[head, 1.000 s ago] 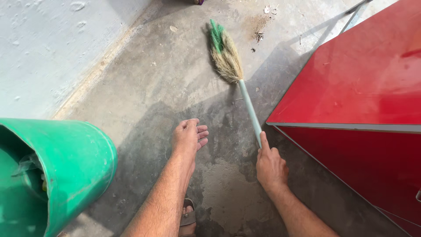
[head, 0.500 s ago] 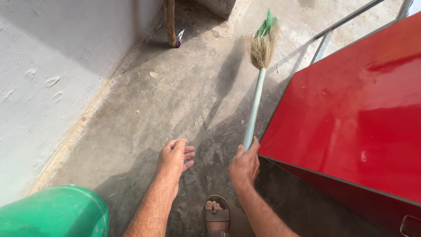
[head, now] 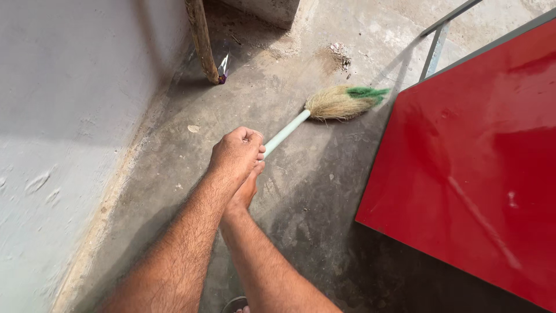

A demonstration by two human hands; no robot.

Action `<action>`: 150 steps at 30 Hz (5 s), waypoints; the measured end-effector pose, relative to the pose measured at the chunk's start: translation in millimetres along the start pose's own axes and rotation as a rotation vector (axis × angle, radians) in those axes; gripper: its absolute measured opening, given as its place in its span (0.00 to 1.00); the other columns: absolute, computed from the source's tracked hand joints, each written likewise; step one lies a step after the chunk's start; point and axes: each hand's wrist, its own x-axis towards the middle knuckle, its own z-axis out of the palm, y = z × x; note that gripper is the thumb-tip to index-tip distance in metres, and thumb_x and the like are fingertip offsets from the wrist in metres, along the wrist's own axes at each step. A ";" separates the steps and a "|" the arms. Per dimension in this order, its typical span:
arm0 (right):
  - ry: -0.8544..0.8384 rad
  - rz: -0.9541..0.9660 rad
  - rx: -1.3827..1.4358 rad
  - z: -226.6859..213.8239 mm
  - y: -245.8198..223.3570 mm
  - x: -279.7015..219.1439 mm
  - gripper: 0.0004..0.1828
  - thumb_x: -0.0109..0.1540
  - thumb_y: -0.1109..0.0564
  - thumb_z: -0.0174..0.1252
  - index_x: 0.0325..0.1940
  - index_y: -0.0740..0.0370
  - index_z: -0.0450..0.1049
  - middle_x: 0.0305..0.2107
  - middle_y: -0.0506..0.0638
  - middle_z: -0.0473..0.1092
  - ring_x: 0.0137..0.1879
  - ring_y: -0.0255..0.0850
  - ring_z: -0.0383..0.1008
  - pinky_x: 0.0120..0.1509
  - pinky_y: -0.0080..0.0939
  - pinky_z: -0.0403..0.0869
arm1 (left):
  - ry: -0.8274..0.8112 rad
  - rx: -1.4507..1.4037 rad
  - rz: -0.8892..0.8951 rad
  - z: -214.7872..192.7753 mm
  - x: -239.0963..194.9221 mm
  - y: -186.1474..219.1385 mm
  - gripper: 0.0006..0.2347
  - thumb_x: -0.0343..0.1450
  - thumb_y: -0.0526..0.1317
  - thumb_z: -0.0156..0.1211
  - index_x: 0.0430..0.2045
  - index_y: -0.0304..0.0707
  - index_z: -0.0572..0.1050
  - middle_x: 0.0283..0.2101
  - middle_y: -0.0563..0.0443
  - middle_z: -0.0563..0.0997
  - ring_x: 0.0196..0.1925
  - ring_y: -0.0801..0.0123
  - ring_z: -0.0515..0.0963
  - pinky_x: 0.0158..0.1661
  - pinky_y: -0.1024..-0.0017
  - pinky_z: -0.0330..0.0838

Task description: The person sweeps a concrete floor using a traditional straw broom. They move around various items, including a large water dispenser and a plastic chair, to clean different sections of the room. The person also sweeps debris out of a doorway onto an outdoor area.

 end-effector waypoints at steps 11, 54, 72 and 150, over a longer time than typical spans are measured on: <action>0.085 -0.617 -0.734 -10.8 -335.6 123.2 0.25 0.72 0.52 0.43 0.73 0.59 0.56 0.28 0.46 0.66 0.24 0.27 0.64 0.24 0.30 0.72 | -0.020 -0.216 0.112 15.8 54.0 54.8 0.14 0.72 0.49 0.52 0.47 0.46 0.77 0.42 0.57 0.81 0.44 0.78 0.82 0.45 0.73 0.81; 0.476 -0.372 -0.385 -98.4 -78.4 -58.3 0.26 0.72 0.48 0.39 0.74 0.45 0.47 0.32 0.51 0.64 0.28 0.38 0.64 0.31 0.46 0.68 | -0.151 0.359 0.164 68.7 7.9 71.3 0.17 0.74 0.48 0.51 0.57 0.45 0.70 0.57 0.48 0.75 0.59 0.61 0.78 0.59 0.57 0.73; 0.121 -0.658 -0.465 -9.5 -318.1 88.6 0.21 0.72 0.52 0.42 0.70 0.54 0.53 0.27 0.46 0.63 0.24 0.28 0.62 0.22 0.31 0.67 | 0.078 0.267 0.312 10.8 26.7 98.7 0.20 0.76 0.51 0.47 0.60 0.45 0.67 0.63 0.44 0.72 0.65 0.56 0.73 0.63 0.54 0.69; -0.117 -0.580 -2.033 -61.9 -248.4 -11.5 0.28 0.66 0.46 0.55 0.72 0.41 0.65 0.40 0.51 0.80 0.43 0.41 0.84 0.53 0.44 0.84 | 0.408 0.655 0.389 -154.4 160.1 162.0 0.29 0.70 0.52 0.64 0.61 0.32 0.68 0.54 0.31 0.73 0.59 0.47 0.75 0.59 0.51 0.73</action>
